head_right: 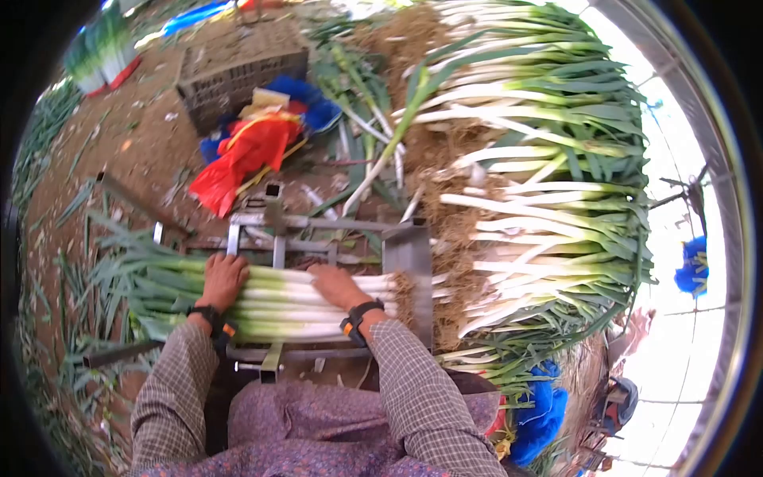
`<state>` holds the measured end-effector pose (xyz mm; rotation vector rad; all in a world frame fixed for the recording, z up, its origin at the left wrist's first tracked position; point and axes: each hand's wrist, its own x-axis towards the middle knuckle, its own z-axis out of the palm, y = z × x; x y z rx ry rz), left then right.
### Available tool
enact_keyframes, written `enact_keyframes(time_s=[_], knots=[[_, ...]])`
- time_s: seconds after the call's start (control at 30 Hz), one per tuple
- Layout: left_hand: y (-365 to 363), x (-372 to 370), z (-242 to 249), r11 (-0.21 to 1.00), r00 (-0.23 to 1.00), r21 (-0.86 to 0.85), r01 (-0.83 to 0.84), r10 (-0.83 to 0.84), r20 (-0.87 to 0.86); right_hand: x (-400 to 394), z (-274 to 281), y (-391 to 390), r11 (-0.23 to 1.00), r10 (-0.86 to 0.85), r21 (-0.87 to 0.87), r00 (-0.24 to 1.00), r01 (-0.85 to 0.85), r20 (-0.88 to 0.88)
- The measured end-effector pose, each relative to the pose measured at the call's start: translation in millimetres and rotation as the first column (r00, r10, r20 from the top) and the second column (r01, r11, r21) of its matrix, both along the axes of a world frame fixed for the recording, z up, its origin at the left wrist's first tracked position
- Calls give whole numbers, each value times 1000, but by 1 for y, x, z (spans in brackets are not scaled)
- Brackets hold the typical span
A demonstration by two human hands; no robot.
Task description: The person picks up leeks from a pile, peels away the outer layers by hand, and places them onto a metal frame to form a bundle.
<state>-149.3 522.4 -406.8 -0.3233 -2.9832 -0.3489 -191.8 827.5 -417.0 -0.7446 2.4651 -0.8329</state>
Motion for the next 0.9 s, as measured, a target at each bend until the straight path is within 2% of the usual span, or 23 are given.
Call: enact_keyframes(time_s=[0.03,0.13,0.17,0.2,0.33,0.43,0.5,0.57,0.67,0.77,0.8,0.9], knots=[[1,1,-1,1000,1000,0,0,0,-9,-3,15,-3,1000,-19,-23,1000,19,18],[-3,1,-3,997,999,66,45,-43,-30,-37,60,-1,964,-143,-233,989,129,-43],[-2,1,-1,994,997,65,83,-82,-15,-47,81,2,938,-214,-278,977,206,2],[2,2,1,995,999,93,48,-50,14,-52,111,8,928,-217,-304,976,215,27],[3,1,3,999,996,46,-3,-1,89,-76,195,63,967,-116,-249,962,52,-247],[0,2,-1,999,997,45,6,-10,73,-83,227,146,923,-383,-167,860,346,-336],[2,2,0,998,999,66,19,-22,41,-94,224,217,785,-597,-166,660,596,-456],[4,3,5,997,999,77,17,-19,27,-99,221,271,540,-691,-126,353,832,-631],[3,1,2,998,999,54,22,-24,45,-109,235,306,315,-737,-68,199,947,-646],[7,2,11,997,998,73,15,-19,61,-122,225,330,348,-712,167,376,923,-593],[7,1,11,997,998,80,17,-22,67,-122,234,327,360,-747,143,377,922,-547],[5,0,1,998,999,67,2,-5,48,-135,248,317,263,-786,6,218,965,-578]])
